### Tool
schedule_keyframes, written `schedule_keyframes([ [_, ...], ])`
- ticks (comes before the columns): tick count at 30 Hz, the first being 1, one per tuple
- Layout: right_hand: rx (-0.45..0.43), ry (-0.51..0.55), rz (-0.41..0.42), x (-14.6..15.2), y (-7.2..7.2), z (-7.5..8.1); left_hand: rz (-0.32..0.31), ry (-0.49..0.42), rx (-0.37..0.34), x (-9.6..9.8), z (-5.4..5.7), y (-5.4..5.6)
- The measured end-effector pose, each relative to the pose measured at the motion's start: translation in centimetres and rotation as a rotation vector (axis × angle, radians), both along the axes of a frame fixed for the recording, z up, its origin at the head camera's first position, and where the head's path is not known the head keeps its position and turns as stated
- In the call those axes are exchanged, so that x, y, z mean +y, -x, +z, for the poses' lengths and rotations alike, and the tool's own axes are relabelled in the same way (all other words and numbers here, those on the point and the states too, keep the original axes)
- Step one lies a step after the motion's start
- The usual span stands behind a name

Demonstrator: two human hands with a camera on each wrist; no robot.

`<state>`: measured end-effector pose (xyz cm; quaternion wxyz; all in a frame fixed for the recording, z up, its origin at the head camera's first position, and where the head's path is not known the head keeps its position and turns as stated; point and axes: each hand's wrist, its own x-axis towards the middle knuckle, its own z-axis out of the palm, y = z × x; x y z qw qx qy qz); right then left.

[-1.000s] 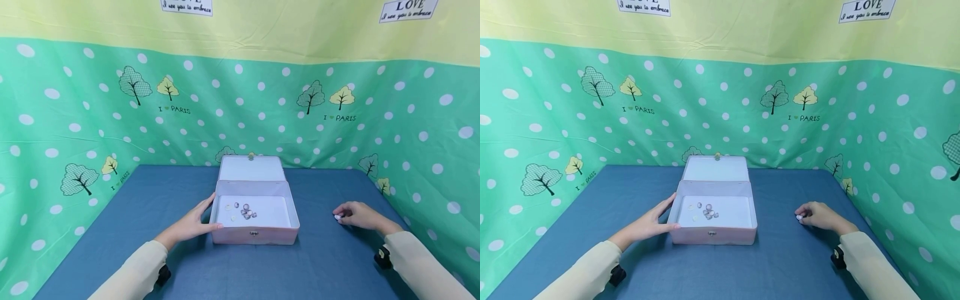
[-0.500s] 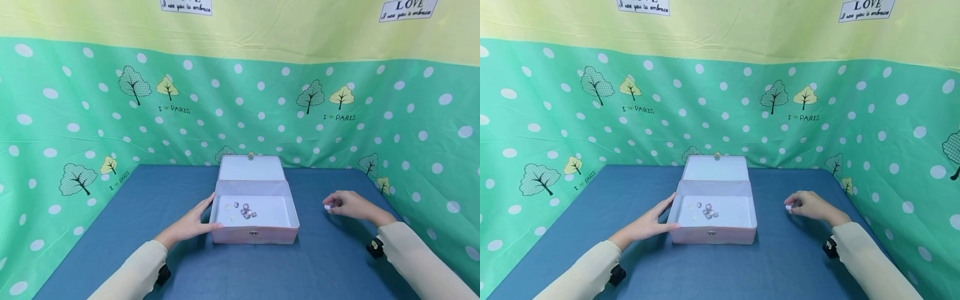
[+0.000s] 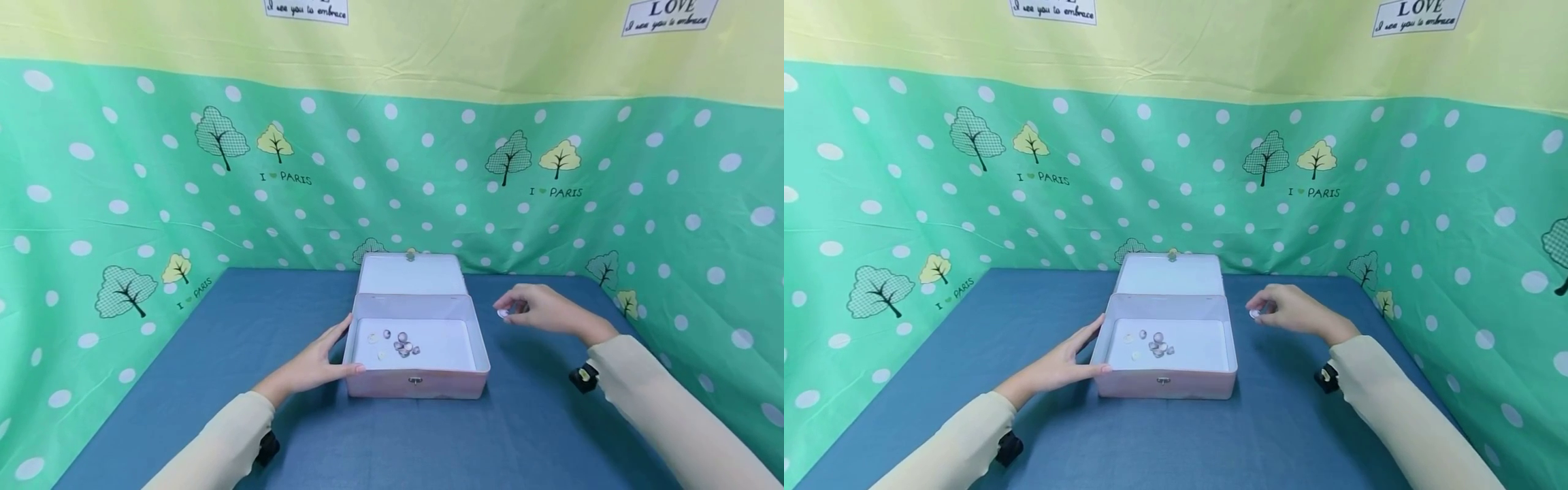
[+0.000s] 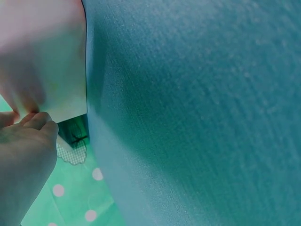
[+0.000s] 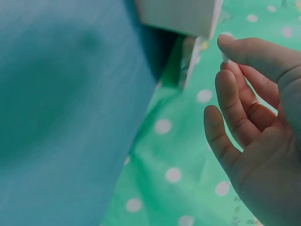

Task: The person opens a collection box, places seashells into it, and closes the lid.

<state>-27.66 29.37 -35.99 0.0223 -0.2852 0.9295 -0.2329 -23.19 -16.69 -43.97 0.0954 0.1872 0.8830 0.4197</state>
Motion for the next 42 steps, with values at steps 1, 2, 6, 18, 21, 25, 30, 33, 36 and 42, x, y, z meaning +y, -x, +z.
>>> schedule_keyframes([
  [1,0.002,-0.001,0.009,-0.5,0.1,0.2,-0.001,-0.001,-0.001,0.0,0.0,0.0],
  [2,0.004,-0.002,0.02,-1.0,0.2,0.4,-0.002,-0.002,-0.001,0.0,0.1,0.0],
  [6,-0.005,0.014,0.068,-2.9,0.5,1.1,-0.006,-0.001,0.0,0.1,0.2,-0.1],
  [18,-0.048,0.062,0.156,-8.0,1.5,2.3,-0.011,-0.002,0.008,0.0,0.0,0.1],
  [21,-0.048,0.079,0.176,-8.9,1.8,2.5,-0.008,0.0,0.008,0.0,-0.1,0.1],
  [25,-0.067,0.092,0.198,-9.8,2.2,2.4,-0.004,-0.001,0.002,0.0,-0.1,0.0],
  [30,-0.098,0.09,0.199,-10.7,3.1,1.9,-0.004,-0.001,0.001,0.1,0.1,-0.1],
  [33,-0.134,0.093,0.188,-11.2,3.9,1.2,-0.002,-0.002,-0.001,0.1,0.2,-0.1],
  [36,-0.189,0.101,0.166,-11.7,4.7,0.4,0.001,-0.003,-0.004,0.1,0.1,-0.1],
  [42,-0.31,0.108,0.129,-12.7,5.6,-0.5,-0.001,-0.007,-0.008,0.1,0.1,0.0],
])
